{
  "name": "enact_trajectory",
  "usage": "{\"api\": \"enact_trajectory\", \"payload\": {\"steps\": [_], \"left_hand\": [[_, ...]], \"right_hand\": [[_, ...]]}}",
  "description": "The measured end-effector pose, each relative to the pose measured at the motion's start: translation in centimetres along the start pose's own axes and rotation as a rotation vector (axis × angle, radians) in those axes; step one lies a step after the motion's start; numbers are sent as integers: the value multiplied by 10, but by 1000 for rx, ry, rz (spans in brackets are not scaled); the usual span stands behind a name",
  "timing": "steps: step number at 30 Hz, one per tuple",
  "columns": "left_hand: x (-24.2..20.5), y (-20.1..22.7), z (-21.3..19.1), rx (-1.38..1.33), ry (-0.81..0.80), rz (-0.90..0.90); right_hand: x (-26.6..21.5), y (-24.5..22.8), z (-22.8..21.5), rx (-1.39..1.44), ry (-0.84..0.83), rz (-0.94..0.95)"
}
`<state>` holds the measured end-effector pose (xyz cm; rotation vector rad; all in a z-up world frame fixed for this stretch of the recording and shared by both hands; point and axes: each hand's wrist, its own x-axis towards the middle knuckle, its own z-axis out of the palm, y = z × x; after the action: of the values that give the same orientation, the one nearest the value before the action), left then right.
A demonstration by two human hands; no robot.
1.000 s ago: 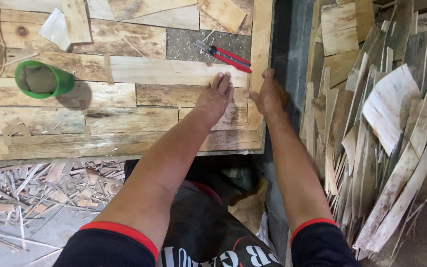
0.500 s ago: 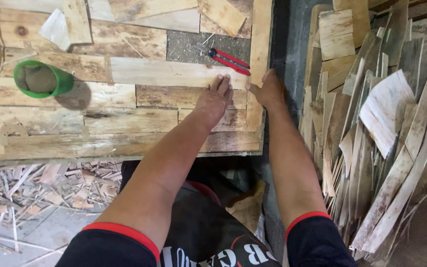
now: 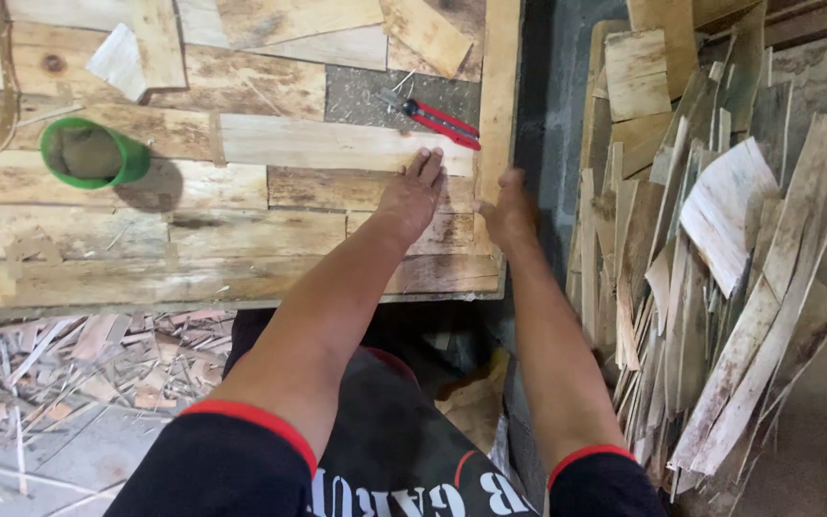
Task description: Fitting, trimming, taping, and organizing thin wood veneer strips onto a wooden board structure using a utility knife and tape.
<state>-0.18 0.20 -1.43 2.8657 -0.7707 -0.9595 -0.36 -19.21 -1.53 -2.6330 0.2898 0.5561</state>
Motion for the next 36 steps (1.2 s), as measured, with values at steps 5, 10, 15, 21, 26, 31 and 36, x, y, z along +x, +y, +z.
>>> {"api": "enact_trajectory", "payload": {"steps": [5, 10, 15, 21, 26, 31, 36], "left_hand": [[14, -3, 21, -72, 149, 1], [7, -7, 25, -171, 220, 22], [4, -14, 41, -337, 442, 58], [-68, -28, 50, -436, 705, 193], [-177, -48, 119, -595, 742, 164], [-289, -79, 174, -790, 766, -19], [-347, -108, 216, -803, 887, -434]], "right_hand": [[-41, 47, 31, 200, 190, -180], [-124, 59, 68, 529, 232, -181], [-199, 30, 73, 427, 237, -47], [-225, 35, 99, 430, 255, -118], [-219, 22, 103, 441, 211, -171], [-203, -19, 101, 442, 132, -365], [-183, -81, 114, 279, 112, -649]]}}
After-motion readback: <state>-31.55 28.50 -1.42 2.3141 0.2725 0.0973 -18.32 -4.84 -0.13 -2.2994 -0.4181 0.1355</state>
